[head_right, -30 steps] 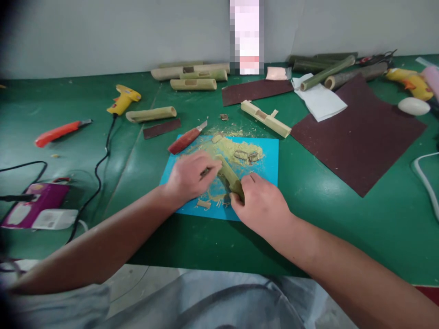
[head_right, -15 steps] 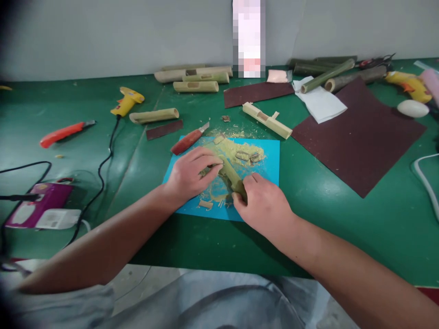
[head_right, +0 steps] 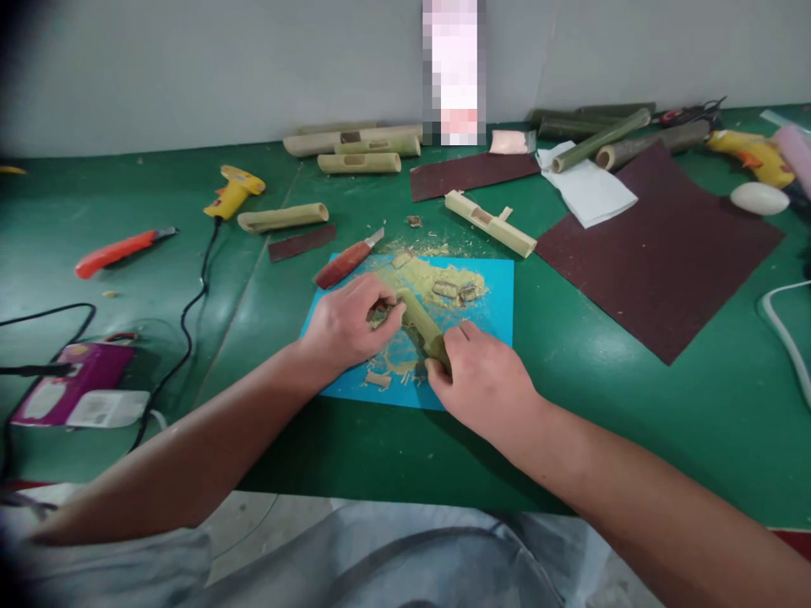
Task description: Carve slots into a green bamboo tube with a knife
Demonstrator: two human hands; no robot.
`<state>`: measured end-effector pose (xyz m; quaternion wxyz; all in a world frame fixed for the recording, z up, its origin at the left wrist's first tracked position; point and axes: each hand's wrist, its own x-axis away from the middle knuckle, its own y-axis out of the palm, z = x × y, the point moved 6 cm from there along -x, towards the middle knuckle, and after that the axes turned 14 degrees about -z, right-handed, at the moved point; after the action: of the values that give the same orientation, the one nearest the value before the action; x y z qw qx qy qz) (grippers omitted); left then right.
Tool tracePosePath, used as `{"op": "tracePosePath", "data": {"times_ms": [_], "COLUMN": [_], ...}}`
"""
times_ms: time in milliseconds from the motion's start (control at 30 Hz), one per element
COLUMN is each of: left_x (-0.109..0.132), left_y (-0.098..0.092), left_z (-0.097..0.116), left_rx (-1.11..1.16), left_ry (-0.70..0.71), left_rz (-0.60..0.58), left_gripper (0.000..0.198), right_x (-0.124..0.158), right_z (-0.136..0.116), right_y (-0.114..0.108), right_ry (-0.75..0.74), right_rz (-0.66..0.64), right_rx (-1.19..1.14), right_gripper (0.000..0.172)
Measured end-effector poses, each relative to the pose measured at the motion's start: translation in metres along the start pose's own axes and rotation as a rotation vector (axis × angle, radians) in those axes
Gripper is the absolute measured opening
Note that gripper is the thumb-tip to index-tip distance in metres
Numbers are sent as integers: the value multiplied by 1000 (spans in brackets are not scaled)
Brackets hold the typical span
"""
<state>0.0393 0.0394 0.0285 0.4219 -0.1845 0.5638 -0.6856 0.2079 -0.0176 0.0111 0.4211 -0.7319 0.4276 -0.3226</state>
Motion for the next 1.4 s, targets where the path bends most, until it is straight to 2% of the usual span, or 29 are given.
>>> {"op": "tracePosePath", "data": {"times_ms": [367,500,567,633,767,800,933,1067,1233,1333,1400], "left_x": [-3,-5,-4,-2,4,4,0,0,-4,-5,-5], "left_y": [0,3,4,6,14,15,11,16,9,14,15], "left_z": [-9,-12,-6,8,34,34,16,20,11,17,18], "left_rx": [131,45,-61,-179,-299,-307,-294,-259,-234,-336,-367], "left_ry": [-54,-71,-65,1,229,226,60,165,15,108,103], "left_rz": [-39,-92,-109,-105,-128,-126,-97,-184,-134,-199,-211], "left_gripper": [20,26,29,33,35,35,34,34,35,33,33], "right_x": [0,0,0,0,1,1,0,-2,-3,-3,-3], "right_z": [0,-2,-4,-6,-9,-9,-9,-8,-9,-10,-11], "right_y": [0,-1,-1,-1,1,1,1,1,2,3,3], "right_ry": [1,-15,-28,-42,-55,-53,-60,-55,-66,-62,-64], "right_rz": [0,3,7,8,10,16,42,39,30,13,11], "right_rx": [14,34,49,67,98,100,94,94,98,115,124], "right_gripper": [15,15,15,15,16,16,17,18,18,17,18]}}
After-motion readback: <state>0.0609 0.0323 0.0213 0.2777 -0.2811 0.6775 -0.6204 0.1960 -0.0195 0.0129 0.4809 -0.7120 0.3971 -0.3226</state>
